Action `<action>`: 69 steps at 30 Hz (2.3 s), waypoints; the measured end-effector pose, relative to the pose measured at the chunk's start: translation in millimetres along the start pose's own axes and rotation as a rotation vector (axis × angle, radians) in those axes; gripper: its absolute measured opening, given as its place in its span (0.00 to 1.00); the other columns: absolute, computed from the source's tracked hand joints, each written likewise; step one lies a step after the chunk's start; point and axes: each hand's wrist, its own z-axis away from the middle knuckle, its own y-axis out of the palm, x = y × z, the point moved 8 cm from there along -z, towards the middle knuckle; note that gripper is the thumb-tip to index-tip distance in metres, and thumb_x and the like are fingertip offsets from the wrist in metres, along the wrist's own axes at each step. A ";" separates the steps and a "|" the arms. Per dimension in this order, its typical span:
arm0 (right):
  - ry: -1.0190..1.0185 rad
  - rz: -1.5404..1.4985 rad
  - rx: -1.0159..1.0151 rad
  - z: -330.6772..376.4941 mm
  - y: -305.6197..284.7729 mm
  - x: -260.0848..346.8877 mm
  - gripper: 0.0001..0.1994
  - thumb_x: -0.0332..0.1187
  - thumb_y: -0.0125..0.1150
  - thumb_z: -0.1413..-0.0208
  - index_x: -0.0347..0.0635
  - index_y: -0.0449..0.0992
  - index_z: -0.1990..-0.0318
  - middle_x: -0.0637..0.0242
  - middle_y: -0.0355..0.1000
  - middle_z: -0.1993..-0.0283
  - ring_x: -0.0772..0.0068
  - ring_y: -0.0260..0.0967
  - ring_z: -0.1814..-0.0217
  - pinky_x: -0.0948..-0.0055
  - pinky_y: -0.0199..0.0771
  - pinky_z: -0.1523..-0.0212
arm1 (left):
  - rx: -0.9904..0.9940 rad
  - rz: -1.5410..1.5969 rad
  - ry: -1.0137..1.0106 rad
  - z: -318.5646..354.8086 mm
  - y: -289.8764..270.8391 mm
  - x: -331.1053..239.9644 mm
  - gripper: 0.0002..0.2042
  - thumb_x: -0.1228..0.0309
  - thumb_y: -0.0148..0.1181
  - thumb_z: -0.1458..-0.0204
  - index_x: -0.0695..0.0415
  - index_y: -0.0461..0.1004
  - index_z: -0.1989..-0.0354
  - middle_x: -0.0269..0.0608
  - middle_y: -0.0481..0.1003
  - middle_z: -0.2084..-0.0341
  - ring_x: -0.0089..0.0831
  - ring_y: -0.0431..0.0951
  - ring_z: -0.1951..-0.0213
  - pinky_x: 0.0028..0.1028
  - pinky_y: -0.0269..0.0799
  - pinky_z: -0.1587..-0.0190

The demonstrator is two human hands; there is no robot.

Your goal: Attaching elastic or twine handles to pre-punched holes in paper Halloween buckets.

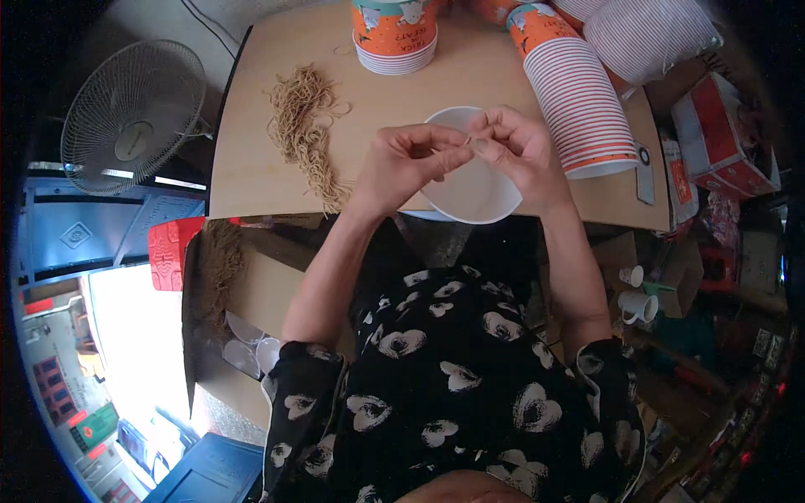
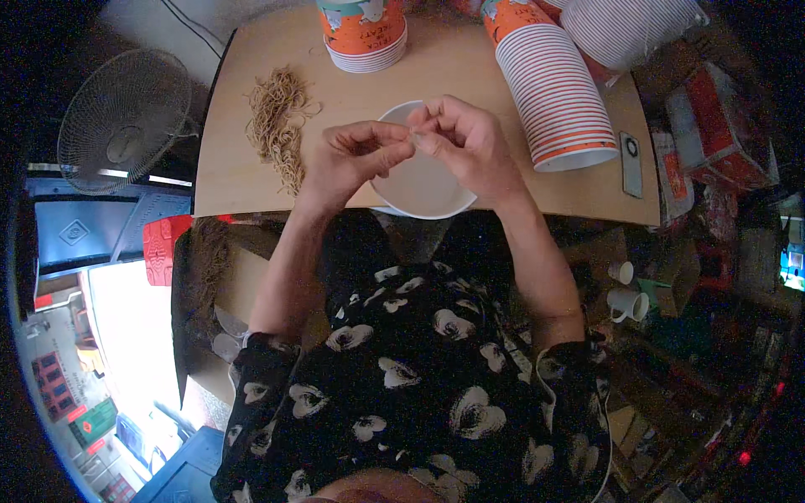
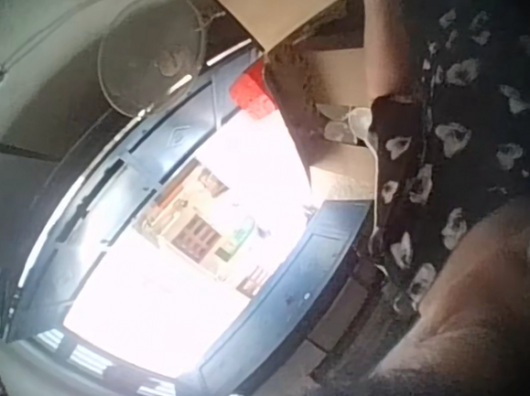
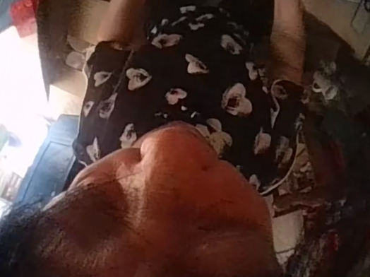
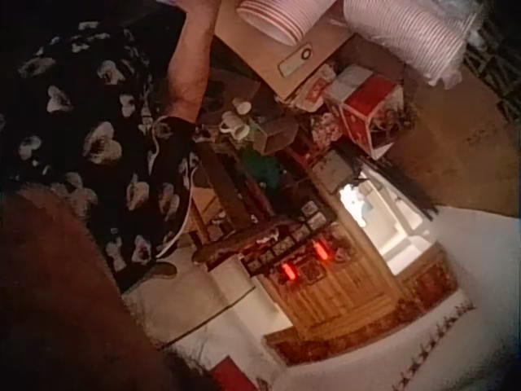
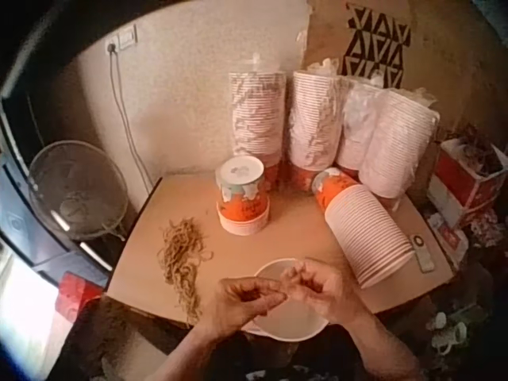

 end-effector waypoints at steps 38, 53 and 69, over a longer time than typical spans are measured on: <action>0.060 0.026 0.023 0.7 -27.7 -6.2 0.07 0.30 0.65 0.43 0.37 0.76 0.66 0.78 0.69 0.72 0.91 0.61 0.72 0.86 0.60 0.72 | 0.042 -0.413 0.196 -1.0 -19.1 -18.0 0.06 0.73 0.68 0.49 0.59 0.82 0.64 0.33 0.81 0.69 0.20 0.78 0.63 0.24 0.74 0.55; -0.208 -1.106 0.175 15.8 -72.1 -31.5 0.10 0.35 0.60 0.39 0.48 0.65 0.69 0.79 0.52 0.78 0.83 0.47 0.77 0.78 0.49 0.73 | 0.013 -0.977 0.548 14.7 -24.2 -28.3 0.14 0.80 0.64 0.55 0.53 0.81 0.58 0.37 0.80 0.53 0.41 0.72 0.41 0.43 0.65 0.37; -0.197 -1.188 0.195 24.7 -77.1 -28.3 0.12 0.32 0.60 0.39 0.48 0.64 0.72 0.79 0.52 0.79 0.85 0.47 0.78 0.78 0.49 0.75 | 0.137 -1.123 0.723 37.2 10.3 -25.4 0.17 0.74 0.65 0.54 0.58 0.77 0.53 0.35 0.75 0.47 0.36 0.74 0.46 0.35 0.72 0.47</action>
